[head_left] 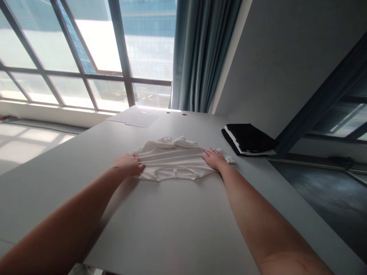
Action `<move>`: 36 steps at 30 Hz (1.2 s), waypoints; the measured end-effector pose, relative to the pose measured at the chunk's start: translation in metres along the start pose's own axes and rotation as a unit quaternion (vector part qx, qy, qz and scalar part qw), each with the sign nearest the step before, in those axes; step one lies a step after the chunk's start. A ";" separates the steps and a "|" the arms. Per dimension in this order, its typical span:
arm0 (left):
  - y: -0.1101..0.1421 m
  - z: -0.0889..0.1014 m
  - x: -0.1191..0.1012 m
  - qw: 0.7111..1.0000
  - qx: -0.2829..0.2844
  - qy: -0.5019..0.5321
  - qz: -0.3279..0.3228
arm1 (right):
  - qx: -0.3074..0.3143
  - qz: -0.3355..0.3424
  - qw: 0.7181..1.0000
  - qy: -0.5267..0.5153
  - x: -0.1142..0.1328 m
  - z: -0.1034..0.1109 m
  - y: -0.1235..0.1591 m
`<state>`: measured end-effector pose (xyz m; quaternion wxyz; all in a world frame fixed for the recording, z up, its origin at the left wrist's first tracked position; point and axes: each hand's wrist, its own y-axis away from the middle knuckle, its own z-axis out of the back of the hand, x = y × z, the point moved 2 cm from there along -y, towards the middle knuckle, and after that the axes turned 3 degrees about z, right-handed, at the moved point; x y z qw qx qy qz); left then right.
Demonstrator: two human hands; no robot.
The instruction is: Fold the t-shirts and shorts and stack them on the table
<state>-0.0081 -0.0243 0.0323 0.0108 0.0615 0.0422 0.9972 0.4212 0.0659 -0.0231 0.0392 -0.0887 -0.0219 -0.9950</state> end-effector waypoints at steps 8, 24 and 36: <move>0.010 0.020 0.031 0.992 -0.057 -0.048 0.102 | -0.019 -0.133 0.991 -0.011 -0.012 0.006 0.005; 0.011 -0.014 -0.052 0.983 0.036 0.112 -0.144 | -0.002 0.165 0.985 0.047 0.083 -0.002 0.032; 0.015 -0.011 -0.048 0.974 0.046 0.096 -0.198 | 0.019 0.014 0.998 0.064 0.056 -0.005 0.022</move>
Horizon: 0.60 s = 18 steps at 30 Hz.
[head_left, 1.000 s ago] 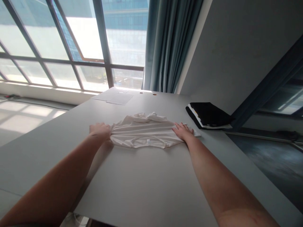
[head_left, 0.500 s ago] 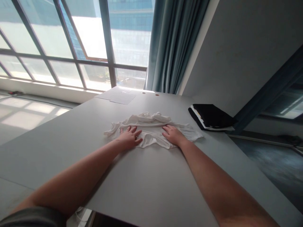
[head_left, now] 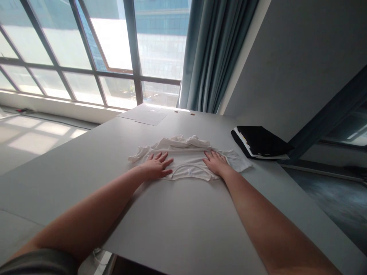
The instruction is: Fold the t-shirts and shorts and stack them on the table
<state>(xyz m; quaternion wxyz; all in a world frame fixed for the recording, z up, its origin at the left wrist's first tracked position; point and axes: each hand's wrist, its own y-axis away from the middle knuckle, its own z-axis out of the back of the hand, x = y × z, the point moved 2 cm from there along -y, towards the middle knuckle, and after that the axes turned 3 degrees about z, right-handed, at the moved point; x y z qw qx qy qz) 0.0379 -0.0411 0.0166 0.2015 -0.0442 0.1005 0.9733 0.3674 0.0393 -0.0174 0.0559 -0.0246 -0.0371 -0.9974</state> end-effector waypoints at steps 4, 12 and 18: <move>0.014 -0.003 -0.035 0.999 0.017 -0.029 -0.019 | -0.021 0.019 1.000 0.000 0.002 -0.001 0.001; 0.024 -0.026 -0.070 0.989 -0.045 -0.049 -0.132 | -0.119 0.088 0.988 -0.031 -0.003 0.019 0.007; 0.008 -0.019 -0.052 0.982 -0.091 0.014 -0.167 | -0.142 0.151 0.977 -0.051 0.018 0.029 0.020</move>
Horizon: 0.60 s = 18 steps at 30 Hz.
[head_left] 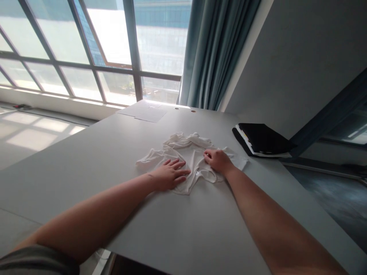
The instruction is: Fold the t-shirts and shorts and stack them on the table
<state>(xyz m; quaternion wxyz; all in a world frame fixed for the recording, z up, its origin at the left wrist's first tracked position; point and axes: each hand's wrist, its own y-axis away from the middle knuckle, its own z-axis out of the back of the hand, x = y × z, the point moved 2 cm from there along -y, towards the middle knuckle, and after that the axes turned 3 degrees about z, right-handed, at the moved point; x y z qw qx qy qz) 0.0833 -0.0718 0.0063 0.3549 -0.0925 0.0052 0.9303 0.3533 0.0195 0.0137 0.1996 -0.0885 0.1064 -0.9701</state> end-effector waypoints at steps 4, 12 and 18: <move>0.002 0.022 0.026 0.987 -0.116 -0.037 0.103 | 0.068 0.007 0.997 -0.025 0.009 -0.006 -0.001; 0.015 0.029 0.114 0.940 -0.066 -0.029 0.333 | -0.027 -0.165 0.985 -0.050 -0.050 0.005 0.005; 0.012 0.031 0.121 0.931 -0.150 0.021 0.331 | -0.062 -0.336 0.940 0.006 -0.121 0.004 0.020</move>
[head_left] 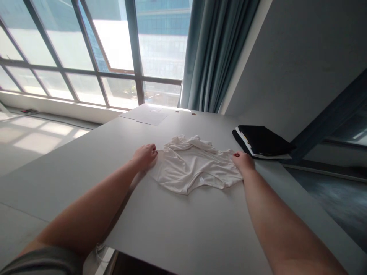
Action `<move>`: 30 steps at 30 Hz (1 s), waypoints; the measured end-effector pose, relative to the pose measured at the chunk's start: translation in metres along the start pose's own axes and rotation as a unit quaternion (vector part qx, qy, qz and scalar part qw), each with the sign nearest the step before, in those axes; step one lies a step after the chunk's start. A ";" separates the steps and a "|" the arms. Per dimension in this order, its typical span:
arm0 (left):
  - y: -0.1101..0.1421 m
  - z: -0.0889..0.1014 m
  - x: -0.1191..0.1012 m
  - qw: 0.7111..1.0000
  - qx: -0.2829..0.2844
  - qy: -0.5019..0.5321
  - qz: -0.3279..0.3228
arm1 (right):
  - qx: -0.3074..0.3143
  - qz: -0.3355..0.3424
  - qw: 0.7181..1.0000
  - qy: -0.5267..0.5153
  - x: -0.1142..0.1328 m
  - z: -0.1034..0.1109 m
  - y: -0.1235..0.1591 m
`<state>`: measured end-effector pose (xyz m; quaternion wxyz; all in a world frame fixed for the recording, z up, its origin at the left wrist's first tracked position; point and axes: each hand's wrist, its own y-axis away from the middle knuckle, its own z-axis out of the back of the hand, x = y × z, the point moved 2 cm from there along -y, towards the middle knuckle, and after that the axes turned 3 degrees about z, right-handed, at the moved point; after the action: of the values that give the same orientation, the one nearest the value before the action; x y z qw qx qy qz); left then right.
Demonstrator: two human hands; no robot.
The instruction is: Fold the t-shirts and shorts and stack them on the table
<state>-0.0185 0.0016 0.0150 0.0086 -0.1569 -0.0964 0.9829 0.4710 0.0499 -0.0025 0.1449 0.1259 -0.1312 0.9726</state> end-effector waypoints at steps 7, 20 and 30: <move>-0.003 0.009 0.011 0.929 0.000 0.354 0.105 | 0.033 0.030 0.998 0.046 0.000 -0.011 -0.004; -0.001 0.019 0.021 0.993 -0.113 -0.043 0.006 | -0.015 0.064 0.997 0.039 0.000 -0.008 -0.009; 0.028 -0.026 -0.041 0.976 0.151 -0.052 -0.146 | 0.082 0.091 0.990 0.065 0.004 -0.032 -0.012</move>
<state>0.0285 -0.0226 -0.0017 0.1707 -0.0865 0.0310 0.9810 0.4649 0.0714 -0.0292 0.0527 0.0617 -0.0521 0.9953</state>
